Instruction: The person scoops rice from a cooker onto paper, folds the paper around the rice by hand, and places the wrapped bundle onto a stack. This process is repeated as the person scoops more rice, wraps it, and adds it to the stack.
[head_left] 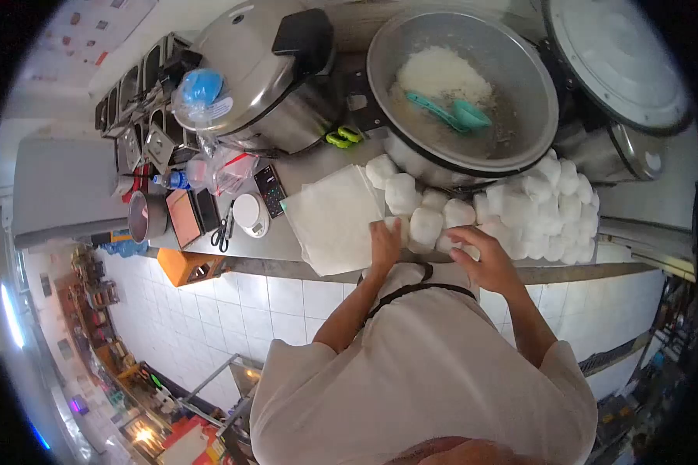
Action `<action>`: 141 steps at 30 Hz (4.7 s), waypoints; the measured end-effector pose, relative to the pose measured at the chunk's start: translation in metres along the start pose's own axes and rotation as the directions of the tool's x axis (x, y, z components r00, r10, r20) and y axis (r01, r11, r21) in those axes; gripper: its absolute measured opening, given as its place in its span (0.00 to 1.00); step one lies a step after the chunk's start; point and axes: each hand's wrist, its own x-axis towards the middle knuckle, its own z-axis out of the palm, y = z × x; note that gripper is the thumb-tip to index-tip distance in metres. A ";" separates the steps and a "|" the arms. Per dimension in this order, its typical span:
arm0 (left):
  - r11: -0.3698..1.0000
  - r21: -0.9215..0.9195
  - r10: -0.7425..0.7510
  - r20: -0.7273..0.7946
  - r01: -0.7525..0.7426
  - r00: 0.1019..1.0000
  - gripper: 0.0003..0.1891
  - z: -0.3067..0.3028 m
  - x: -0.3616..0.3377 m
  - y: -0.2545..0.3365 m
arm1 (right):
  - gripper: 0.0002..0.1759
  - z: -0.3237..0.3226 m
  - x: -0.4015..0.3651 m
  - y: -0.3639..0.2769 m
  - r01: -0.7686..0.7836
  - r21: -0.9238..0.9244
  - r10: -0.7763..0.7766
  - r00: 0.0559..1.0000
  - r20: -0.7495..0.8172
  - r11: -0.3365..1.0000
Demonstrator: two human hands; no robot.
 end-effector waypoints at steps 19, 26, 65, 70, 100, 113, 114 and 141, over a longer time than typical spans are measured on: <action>0.800 0.334 0.428 0.262 -0.498 0.865 0.21 -0.074 -0.011 -0.051 | 0.18 -0.079 0.314 0.003 0.025 -0.888 0.149 0.983 0.105 0.460; 0.855 0.230 0.384 0.322 -0.465 0.865 0.25 -0.095 -0.013 -0.033 | 0.27 -0.096 0.309 -0.006 0.025 -0.727 -0.070 0.997 -0.032 0.686; 0.918 -0.350 0.162 -0.102 -0.187 0.982 0.31 -0.176 0.158 0.181 | 0.15 -0.138 0.244 0.007 0.200 -0.849 0.098 0.955 0.281 0.489; 0.954 -0.220 0.179 -0.121 -0.203 0.976 0.31 -0.179 0.159 0.178 | 0.16 -0.114 0.233 -0.004 0.258 -0.733 0.132 0.894 0.428 0.629; 0.827 -0.547 0.066 -0.126 -0.125 0.990 0.29 -0.161 0.118 0.160 | 0.20 -0.214 0.179 -0.067 -0.367 -0.316 0.440 0.875 0.203 0.875; 0.915 -0.243 0.340 0.032 -0.323 0.940 0.43 -0.110 0.041 0.172 | 0.17 -0.139 0.257 -0.012 0.447 -0.745 0.120 0.814 0.568 0.495; 0.910 -0.251 0.362 0.089 -0.331 0.928 0.46 -0.104 0.043 0.182 | 0.17 -0.146 0.251 -0.024 0.434 -0.714 0.134 0.798 0.588 0.550; 0.585 -0.608 -0.690 -0.026 0.536 0.723 0.28 -0.176 -0.081 -0.172 | 0.15 0.163 0.087 0.028 -0.616 0.672 0.360 0.787 0.501 0.411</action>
